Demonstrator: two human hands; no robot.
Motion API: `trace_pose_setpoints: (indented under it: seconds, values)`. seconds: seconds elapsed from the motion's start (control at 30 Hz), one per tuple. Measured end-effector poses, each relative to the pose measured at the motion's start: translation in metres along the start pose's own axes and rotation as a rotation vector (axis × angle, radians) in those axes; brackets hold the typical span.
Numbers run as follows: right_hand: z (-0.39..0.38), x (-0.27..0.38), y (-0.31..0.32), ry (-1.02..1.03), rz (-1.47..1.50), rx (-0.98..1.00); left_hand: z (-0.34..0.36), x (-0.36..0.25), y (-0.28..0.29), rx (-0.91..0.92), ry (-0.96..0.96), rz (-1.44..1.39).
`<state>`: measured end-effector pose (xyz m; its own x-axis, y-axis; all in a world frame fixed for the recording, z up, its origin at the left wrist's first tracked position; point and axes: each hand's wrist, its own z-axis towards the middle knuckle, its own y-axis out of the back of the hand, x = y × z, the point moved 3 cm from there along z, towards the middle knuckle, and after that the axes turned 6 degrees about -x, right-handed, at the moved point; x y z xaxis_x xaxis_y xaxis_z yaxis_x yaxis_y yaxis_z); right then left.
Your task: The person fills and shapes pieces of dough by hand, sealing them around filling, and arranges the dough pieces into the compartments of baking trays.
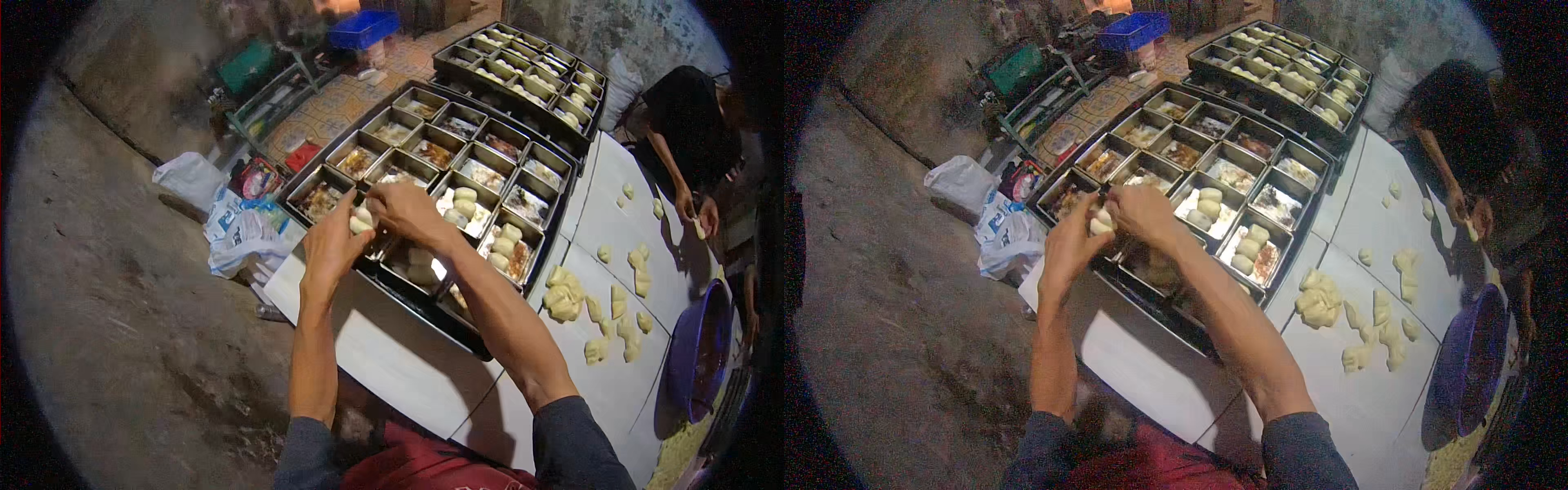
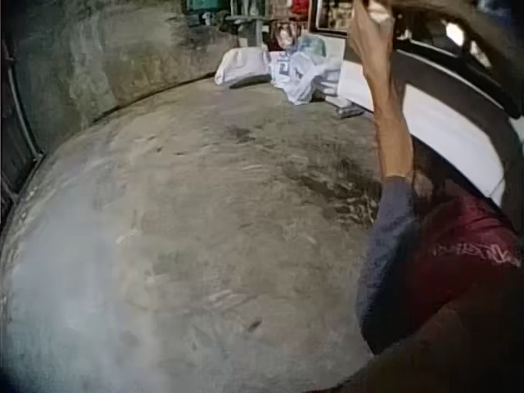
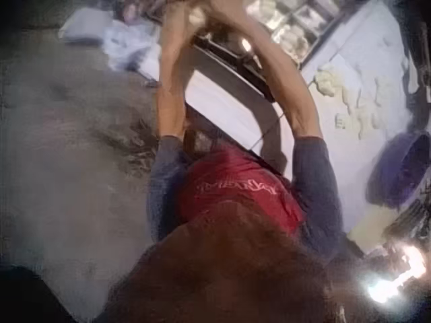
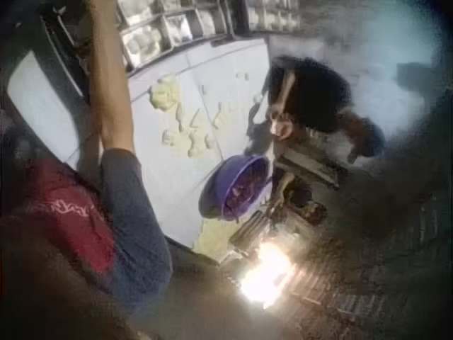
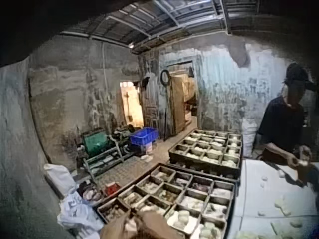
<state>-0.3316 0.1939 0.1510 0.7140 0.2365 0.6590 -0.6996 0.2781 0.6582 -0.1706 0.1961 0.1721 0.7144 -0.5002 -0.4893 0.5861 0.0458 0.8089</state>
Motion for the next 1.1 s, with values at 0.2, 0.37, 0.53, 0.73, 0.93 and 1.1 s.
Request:
trace_pose_setpoints:
  seconds: [0.2, 0.37, 0.53, 0.73, 0.93, 1.1]
  values:
    - [0.019, 0.001, 0.009, 0.010, -0.229, 0.170, 0.017, 0.008, -0.021, 0.263, 0.017, 0.263]
    - [0.012, -0.048, 0.096, -0.060, -0.429, -0.003, 0.022, -0.006, -0.009, 0.354, 0.044, 0.192]
    - [-0.028, -0.087, 0.100, 0.040, -0.589, 0.159, 0.029, -0.009, -0.015, 0.245, 0.051, 0.179]
    - [-0.035, -0.081, 0.095, -0.178, -0.707, 0.169, 0.023, -0.012, 0.000, 0.141, -0.039, 0.198]
    - [-0.052, -0.089, 0.108, -0.189, -0.665, 0.061, 0.020, -0.041, 0.005, 0.175, -0.063, 0.207]
    - [-0.111, -0.060, 0.185, -0.114, -0.363, -0.323, 0.001, -0.029, 0.013, 0.151, 0.073, -0.315]
